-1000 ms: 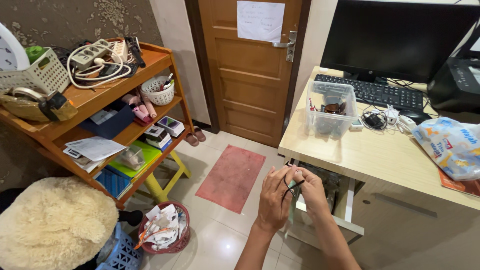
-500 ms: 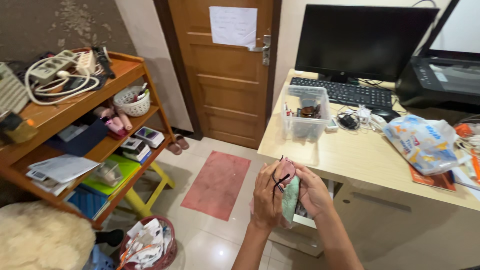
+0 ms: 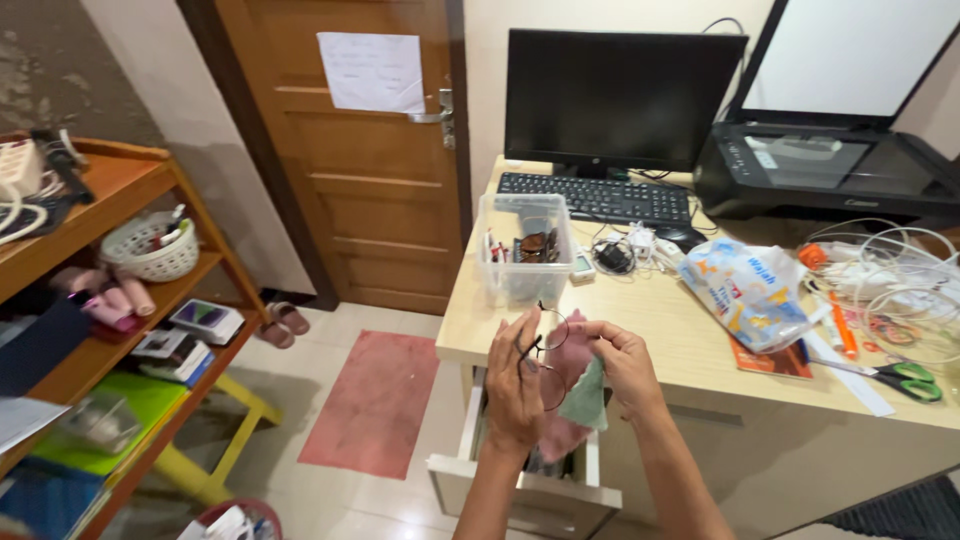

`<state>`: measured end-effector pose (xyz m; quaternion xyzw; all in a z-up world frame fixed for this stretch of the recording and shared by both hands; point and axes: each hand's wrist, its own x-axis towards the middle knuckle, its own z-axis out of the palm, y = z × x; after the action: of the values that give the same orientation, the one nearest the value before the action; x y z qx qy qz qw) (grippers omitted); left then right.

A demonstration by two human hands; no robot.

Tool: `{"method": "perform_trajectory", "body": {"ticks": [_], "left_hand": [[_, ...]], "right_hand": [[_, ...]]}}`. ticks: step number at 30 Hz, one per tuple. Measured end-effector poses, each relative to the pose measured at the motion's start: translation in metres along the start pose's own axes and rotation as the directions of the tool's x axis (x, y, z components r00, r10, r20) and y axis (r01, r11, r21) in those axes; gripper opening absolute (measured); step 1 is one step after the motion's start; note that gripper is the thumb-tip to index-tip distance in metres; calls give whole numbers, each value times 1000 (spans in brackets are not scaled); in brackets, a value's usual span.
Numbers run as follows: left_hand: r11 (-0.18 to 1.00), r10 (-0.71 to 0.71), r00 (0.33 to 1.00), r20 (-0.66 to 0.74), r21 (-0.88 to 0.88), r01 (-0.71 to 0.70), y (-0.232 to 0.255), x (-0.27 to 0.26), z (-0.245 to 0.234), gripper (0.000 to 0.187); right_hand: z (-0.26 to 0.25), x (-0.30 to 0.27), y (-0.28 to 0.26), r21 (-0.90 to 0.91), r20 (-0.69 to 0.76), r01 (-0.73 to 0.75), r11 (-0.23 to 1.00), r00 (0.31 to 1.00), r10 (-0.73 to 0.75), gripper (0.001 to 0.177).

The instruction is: The person cleans multiple pairs of eyeglasses and sunglasses at a desk. They retrieve items from a drawer, wipe the lenses and frames with a green cloth, and then use a white tissue for a final wipe. The cleaned glasses are placed back into the drawer.

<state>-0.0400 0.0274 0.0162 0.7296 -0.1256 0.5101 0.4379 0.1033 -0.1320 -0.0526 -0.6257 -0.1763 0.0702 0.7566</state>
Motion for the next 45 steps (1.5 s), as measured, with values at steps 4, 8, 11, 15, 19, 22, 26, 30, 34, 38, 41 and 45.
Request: {"method": "perform_trajectory", "body": {"ticks": [4, 8, 11, 15, 19, 22, 26, 30, 34, 38, 41, 45], "left_hand": [[1000, -9, 1000, -4, 4, 9, -9, 14, 19, 49], [1000, -4, 999, -32, -5, 4, -17, 25, 41, 49], [1000, -19, 999, -30, -8, 19, -24, 29, 62, 50], [999, -17, 1000, -2, -50, 17, -33, 33, 92, 49], [998, -49, 999, 22, -28, 49, -43, 33, 122, 47], [994, -95, 995, 39, -53, 97, -51, 29, 143, 44], [987, -155, 986, 56, -44, 157, -66, 20, 172, 44], [980, -198, 976, 90, 18, 197, -88, 13, 194, 46], [974, -218, 969, 119, 90, 208, -106, 2, 214, 50], [963, -258, 951, 170, 123, 240, -117, -7, 229, 52], [967, -226, 956, 186, 157, 198, -117, -12, 233, 51], [973, -193, 964, 185, 164, 164, -119, -12, 233, 49]], "right_hand": [[2, 14, -48, -84, 2, 56, 995, 998, -56, 52], [-31, 51, -63, 57, 38, 124, 991, 991, -126, 69], [-74, 83, -49, 133, 26, 100, 986, 994, -104, 75], [-137, 123, 3, -42, -51, 59, 997, 997, -62, 81], [-179, 125, 58, -340, -164, -21, 940, 986, -37, 78], [-185, 93, 66, -692, -210, -33, 721, 965, -158, 73], [-181, 69, 54, -759, -264, -142, 635, 959, -101, 73], [-186, 76, 39, -600, -255, -82, 796, 962, -93, 50], [-179, 81, 28, -475, -68, 37, 879, 995, -78, 30], [-152, 86, 41, -169, 230, -4, 986, 972, 43, 21], [-134, 84, 58, -346, 233, 61, 936, 972, 23, 19], [-123, 76, 60, -475, 362, 396, 786, 902, -236, 22]]}}
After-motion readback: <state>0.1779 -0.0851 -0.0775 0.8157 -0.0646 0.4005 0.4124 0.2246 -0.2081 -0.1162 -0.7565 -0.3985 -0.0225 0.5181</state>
